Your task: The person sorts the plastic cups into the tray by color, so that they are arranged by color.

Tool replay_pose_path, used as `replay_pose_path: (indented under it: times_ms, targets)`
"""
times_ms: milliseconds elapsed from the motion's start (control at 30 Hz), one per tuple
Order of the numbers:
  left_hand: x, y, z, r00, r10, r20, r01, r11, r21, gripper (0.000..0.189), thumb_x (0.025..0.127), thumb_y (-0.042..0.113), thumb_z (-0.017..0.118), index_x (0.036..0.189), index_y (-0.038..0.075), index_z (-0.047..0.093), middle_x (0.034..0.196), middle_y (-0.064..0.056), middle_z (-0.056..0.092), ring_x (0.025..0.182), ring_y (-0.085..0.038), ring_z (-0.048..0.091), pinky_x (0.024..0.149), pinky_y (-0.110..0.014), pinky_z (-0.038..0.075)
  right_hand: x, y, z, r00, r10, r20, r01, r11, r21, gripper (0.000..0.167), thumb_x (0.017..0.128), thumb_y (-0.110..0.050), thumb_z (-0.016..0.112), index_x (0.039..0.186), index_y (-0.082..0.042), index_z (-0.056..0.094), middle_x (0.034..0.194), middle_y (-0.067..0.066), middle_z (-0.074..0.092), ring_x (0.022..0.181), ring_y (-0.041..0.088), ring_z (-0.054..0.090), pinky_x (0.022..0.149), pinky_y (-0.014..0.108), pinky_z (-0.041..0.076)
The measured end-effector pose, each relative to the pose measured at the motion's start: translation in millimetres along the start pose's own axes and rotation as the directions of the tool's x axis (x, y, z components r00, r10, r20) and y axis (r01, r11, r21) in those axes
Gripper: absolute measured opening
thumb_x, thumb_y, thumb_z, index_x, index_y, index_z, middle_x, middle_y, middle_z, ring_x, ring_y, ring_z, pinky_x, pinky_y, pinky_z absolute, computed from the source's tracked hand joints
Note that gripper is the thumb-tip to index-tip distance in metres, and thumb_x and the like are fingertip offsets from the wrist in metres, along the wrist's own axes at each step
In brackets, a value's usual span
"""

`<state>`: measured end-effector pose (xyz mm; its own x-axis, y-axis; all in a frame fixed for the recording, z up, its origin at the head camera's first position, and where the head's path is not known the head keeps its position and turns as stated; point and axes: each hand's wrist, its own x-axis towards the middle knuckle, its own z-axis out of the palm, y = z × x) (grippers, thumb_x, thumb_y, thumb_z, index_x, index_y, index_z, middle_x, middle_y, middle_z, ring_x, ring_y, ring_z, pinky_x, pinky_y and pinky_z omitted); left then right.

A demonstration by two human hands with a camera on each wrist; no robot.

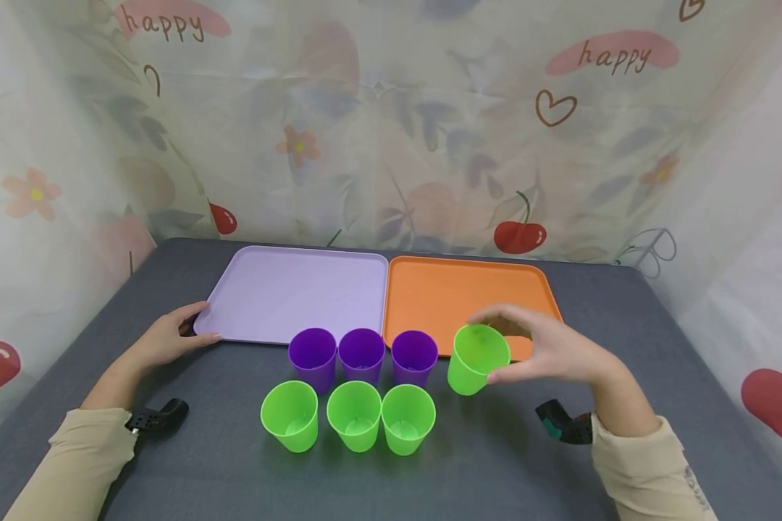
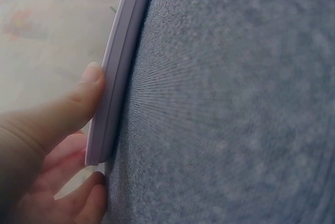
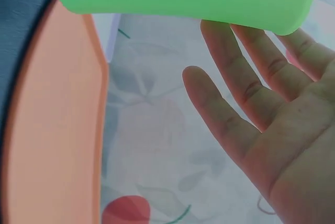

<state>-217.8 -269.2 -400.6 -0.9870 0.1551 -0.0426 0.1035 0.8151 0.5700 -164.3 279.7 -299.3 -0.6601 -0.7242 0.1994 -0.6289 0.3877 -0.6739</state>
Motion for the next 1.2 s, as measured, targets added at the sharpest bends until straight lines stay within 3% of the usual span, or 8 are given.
replay_pose_path:
  times_ms: [167,367,600,867,1200]
  targets:
    - [-1.5,2.5,-0.9,1.000,0.003,0.004,-0.003,1.000,-0.009,0.080,0.083,0.034,0.068,0.139,-0.010,0.032,0.141,-0.036,0.033,0.130,-0.051,0.031,0.107,-0.059,0.028,15.2,0.2,-14.2,1.000,-0.025,-0.008,0.024,0.999,-0.039,0.060,0.072,-0.003,0.077,0.126,-0.011,0.050,0.118,-0.004,0.060,0.109,0.005,0.058,0.092,0.012,0.045]
    - [-0.7,2.0,-0.8,1.000,-0.002,0.009,0.002,1.000,-0.008,0.080,0.083,0.034,0.068,0.139,-0.010,0.031,0.142,-0.036,0.032,0.131,-0.051,0.031,0.107,-0.060,0.028,40.7,-0.7,-25.3,0.998,0.047,-0.043,-0.050,0.996,-0.068,0.059,0.073,-0.006,0.078,0.126,-0.011,0.050,0.115,-0.005,0.061,0.104,0.004,0.058,0.090,0.013,0.046]
    - [-0.5,1.6,-0.2,1.000,0.004,0.001,-0.004,1.000,-0.008,0.079,0.083,0.032,0.068,0.139,-0.011,0.032,0.141,-0.036,0.033,0.130,-0.051,0.032,0.107,-0.059,0.029,79.0,-4.6,-30.8,0.992,0.086,-0.090,-0.094,0.991,-0.092,0.056,0.076,-0.010,0.077,0.127,-0.010,0.052,0.118,0.004,0.061,0.105,0.006,0.059,0.092,0.015,0.046]
    - [-0.9,2.6,-1.3,1.000,-0.008,0.009,0.008,1.000,-0.008,0.081,0.083,0.034,0.069,0.139,-0.011,0.031,0.141,-0.036,0.032,0.131,-0.051,0.031,0.107,-0.060,0.028,119.2,-6.1,-26.6,0.980,0.167,-0.112,-0.171,0.985,-0.035,0.064,0.077,-0.016,0.076,0.134,-0.012,0.048,0.132,0.006,0.054,0.116,0.023,0.056,0.101,0.047,0.045]
    - [-0.8,2.9,-0.7,1.000,-0.004,0.007,0.004,1.000,-0.002,0.081,0.083,0.034,0.069,0.139,-0.010,0.031,0.141,-0.036,0.032,0.131,-0.051,0.030,0.107,-0.060,0.028,171.5,-13.6,-10.6,0.985,0.156,-0.069,-0.162,0.983,-0.091,0.061,0.076,-0.024,0.078,0.130,-0.013,0.053,0.123,0.006,0.058,0.109,0.026,0.060,0.096,0.042,0.049]
